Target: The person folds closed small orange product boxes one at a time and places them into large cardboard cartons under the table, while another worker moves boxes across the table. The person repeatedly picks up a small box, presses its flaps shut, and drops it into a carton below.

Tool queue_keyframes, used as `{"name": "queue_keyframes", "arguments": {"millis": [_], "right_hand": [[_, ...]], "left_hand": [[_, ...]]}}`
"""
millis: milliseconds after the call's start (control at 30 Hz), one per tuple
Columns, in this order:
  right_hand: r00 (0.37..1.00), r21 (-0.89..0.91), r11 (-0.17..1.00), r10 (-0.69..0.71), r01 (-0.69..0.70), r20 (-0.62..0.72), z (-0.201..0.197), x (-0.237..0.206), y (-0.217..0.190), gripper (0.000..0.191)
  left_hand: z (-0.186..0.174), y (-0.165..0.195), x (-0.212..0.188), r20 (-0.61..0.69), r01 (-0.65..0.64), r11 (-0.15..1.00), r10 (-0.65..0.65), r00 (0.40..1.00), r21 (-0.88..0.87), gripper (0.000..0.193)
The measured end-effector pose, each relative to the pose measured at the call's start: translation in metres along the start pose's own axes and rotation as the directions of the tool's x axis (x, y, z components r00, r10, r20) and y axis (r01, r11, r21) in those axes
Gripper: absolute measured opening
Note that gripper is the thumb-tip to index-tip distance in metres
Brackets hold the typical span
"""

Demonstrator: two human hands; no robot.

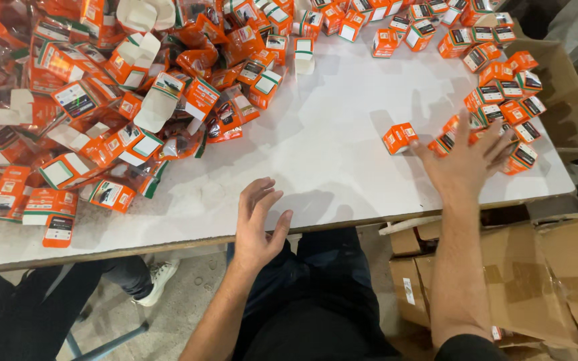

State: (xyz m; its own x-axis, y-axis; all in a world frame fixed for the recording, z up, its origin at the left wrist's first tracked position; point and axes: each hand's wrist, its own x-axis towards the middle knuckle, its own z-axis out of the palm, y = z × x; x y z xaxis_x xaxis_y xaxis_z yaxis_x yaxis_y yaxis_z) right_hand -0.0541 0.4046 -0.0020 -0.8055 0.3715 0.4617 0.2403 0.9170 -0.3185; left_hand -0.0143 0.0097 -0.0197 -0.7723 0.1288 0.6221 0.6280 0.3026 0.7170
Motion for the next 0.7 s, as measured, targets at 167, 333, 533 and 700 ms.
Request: {"name": "queue_keyframes", "arguments": {"millis": [167, 333, 533, 700], "right_hand": [[0.990, -0.217, 0.970, -0.124, 0.107, -0.066, 0.027, 0.046, 0.017, 0.084], [0.986, -0.228, 0.971, -0.098, 0.065, -0.135, 0.028, 0.096, 0.074, 0.072], [0.994, -0.324, 0.946, -0.055, 0.022, -0.092, 0.003, 0.164, 0.109, 0.084], [0.960, -0.179, 0.952, -0.266, 0.248, -0.083, 0.018, 0.245, 0.037, 0.063]], "left_hand": [[0.001, 0.005, 0.000, -0.039, 0.001, 1.000, -0.001, 0.999, 0.015, 0.036], [0.001, 0.002, 0.002, -0.023, 0.004, 1.000, -0.004, 1.000, 0.021, 0.036], [0.001, -0.003, 0.003, 0.001, 0.084, 0.996, -0.084, 0.996, -0.008, 0.036], [0.004, -0.008, 0.008, -0.015, 0.065, 0.997, -0.066, 0.998, -0.027, 0.038]]}}
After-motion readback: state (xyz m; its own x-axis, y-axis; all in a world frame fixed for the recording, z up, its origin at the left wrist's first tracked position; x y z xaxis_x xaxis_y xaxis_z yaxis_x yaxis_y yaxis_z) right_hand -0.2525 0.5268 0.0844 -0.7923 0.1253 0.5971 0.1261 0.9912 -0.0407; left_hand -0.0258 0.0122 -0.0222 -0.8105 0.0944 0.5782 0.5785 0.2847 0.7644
